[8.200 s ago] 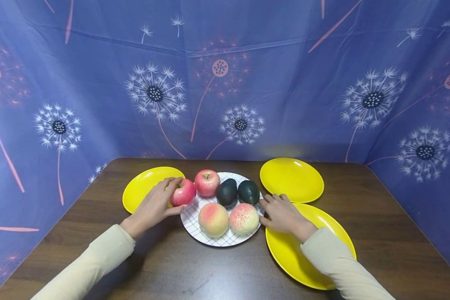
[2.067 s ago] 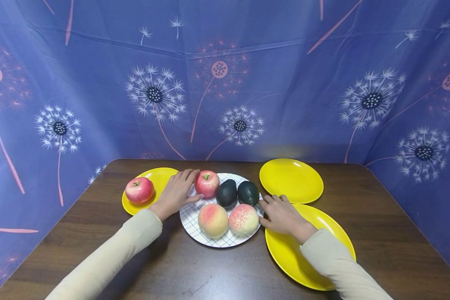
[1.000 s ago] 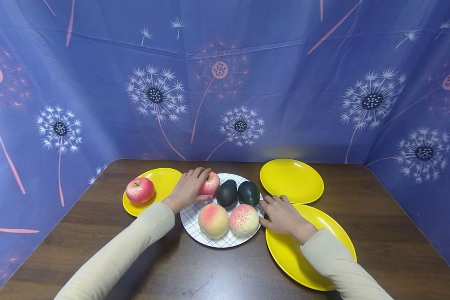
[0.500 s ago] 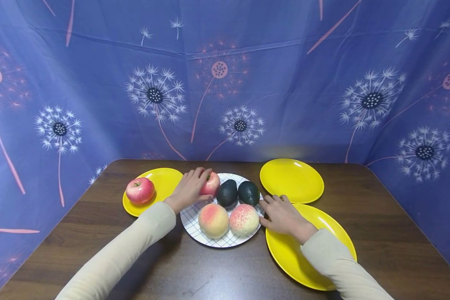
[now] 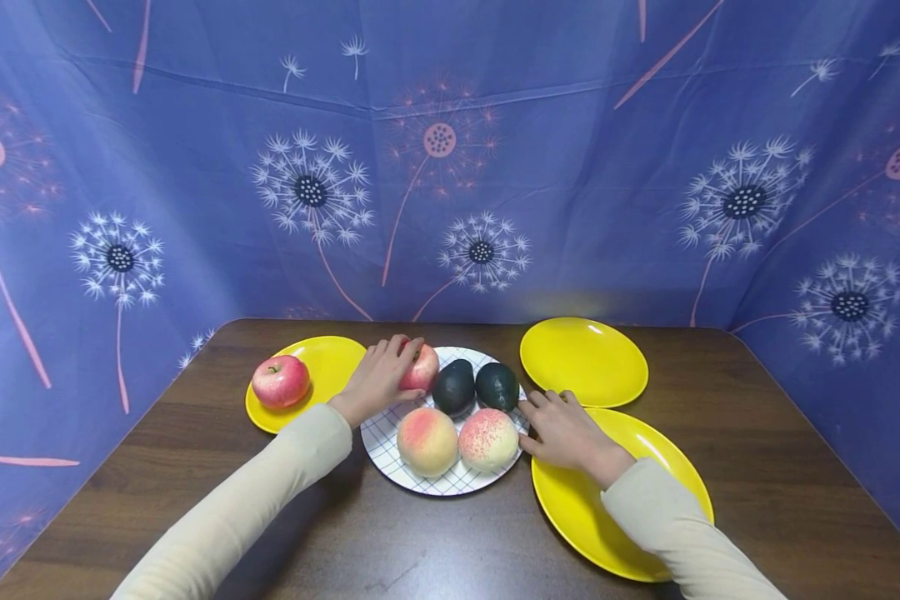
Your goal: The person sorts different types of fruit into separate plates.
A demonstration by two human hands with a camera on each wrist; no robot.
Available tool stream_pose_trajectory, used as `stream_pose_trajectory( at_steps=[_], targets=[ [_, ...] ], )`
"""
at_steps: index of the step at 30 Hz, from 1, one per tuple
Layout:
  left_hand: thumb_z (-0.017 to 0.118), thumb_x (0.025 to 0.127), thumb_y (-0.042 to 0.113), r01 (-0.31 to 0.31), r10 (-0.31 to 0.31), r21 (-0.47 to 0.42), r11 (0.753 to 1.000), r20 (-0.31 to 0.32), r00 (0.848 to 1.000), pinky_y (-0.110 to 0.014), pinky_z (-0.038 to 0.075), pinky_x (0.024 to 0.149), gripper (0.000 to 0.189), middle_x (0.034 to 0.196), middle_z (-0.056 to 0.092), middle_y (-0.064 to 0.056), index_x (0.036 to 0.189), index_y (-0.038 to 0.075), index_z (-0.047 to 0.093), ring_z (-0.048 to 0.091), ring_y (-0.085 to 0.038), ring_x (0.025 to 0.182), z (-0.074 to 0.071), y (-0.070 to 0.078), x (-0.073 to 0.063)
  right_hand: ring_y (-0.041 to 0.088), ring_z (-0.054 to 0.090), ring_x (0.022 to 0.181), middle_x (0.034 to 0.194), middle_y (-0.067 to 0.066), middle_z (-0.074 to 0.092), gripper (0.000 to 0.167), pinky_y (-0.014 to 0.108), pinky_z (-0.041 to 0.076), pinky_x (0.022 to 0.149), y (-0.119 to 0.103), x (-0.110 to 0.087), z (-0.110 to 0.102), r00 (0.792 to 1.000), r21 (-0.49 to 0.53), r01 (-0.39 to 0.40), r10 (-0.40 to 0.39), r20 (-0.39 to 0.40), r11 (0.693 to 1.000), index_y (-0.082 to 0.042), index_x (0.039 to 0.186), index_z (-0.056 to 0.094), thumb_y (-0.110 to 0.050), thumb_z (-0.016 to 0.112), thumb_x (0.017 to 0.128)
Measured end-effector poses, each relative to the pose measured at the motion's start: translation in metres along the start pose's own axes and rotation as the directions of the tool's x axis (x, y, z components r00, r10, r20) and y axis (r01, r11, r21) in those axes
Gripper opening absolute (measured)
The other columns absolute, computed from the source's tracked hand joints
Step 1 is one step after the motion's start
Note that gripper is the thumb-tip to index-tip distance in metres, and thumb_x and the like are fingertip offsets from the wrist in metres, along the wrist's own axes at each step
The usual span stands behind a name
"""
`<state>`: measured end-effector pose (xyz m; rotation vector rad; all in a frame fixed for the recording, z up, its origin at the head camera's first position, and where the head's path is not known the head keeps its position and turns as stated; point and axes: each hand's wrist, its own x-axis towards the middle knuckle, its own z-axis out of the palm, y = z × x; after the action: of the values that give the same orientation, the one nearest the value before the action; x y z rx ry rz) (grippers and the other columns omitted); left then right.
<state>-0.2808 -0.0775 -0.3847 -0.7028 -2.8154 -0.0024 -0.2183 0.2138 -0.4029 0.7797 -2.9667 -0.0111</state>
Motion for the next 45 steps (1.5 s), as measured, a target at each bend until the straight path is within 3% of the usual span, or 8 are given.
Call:
stream_pose_trajectory(
  at_steps=[21,29,45],
  targets=[
    [0.075,0.069,0.046,-0.007,0.004,-0.043,0.999,-0.068,0.998,-0.042,0.042,0.094,0.086,0.124,0.046,-0.015,0.136,0.011,0.035,0.046,-0.030,0.107,-0.007,-0.010,-0.003,0.038,0.051,0.110,0.122,0.019,0.056,0.054,0.057,0.036,0.092,0.001,0.001,0.002,0.999,-0.007,0.012,-0.012,-0.032,1.000,-0.003,0.120,0.056,-0.037,0.063,0.079],
    [0.075,0.067,0.048,-0.003,0.008,0.039,0.999,-0.135,0.991,-0.042,0.044,0.089,0.086,0.120,0.048,-0.018,0.134,0.008,0.037,0.049,-0.033,0.100,-0.008,-0.021,-0.004,0.039,0.051,0.111,0.122,0.019,0.055,0.053,0.058,0.036,0.093,0.000,0.001,0.000,1.000,-0.008,0.010,-0.010,-0.021,1.000,-0.002,0.120,0.056,-0.036,0.062,0.080],
    [0.075,0.068,0.045,0.086,-0.086,-0.004,0.996,-0.049,0.995,-0.044,0.039,0.097,0.090,0.125,0.044,-0.016,0.139,0.010,0.031,0.043,-0.033,0.110,-0.021,-0.047,-0.016,0.039,0.051,0.110,0.122,0.019,0.056,0.054,0.058,0.036,0.092,0.000,0.002,0.000,1.000,-0.008,0.010,-0.010,-0.018,1.000,-0.003,0.120,0.056,-0.037,0.063,0.079]
  ],
)
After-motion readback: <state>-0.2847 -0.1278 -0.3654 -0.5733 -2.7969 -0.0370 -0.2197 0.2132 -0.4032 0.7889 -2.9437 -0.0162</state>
